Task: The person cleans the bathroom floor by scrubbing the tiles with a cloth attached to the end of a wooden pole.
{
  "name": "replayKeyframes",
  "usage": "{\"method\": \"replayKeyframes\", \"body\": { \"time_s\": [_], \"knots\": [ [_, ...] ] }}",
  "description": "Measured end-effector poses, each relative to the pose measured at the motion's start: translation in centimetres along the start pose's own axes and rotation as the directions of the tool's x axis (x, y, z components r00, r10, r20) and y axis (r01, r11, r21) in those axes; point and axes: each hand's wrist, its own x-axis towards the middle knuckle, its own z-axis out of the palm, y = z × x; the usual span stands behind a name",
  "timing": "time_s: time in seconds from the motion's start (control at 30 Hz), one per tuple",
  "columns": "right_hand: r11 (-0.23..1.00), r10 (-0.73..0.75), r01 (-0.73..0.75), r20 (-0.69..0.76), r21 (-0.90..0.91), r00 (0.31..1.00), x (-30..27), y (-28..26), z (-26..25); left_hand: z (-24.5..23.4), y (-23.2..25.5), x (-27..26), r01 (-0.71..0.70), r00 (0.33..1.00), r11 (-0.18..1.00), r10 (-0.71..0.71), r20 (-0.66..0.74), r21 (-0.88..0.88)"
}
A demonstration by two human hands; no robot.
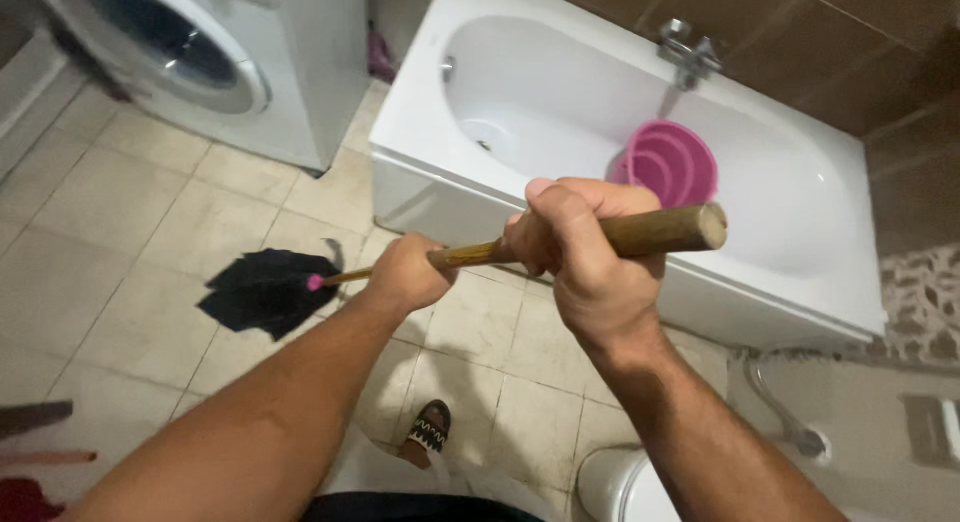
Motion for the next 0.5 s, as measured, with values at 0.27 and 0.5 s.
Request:
{"method": "replayKeyframes", "body": {
  "time_s": [0.27,0.5],
  "knots": [
    [0.993,0.010,-0.031,-0.183,-0.115,0.983,-3.4,-1.7,-4.7,3.8,5.9,-0.1,-0.054,0.968,0.993,0.026,0.251,0.104],
    [0.993,0.106,-0.091,-0.253,0.073,0.962,-2.8,0.4,-5.1,2.6,4.7,-0.5,0.053,0.946,0.987,-0.098,0.308,0.152]
  ]
}}
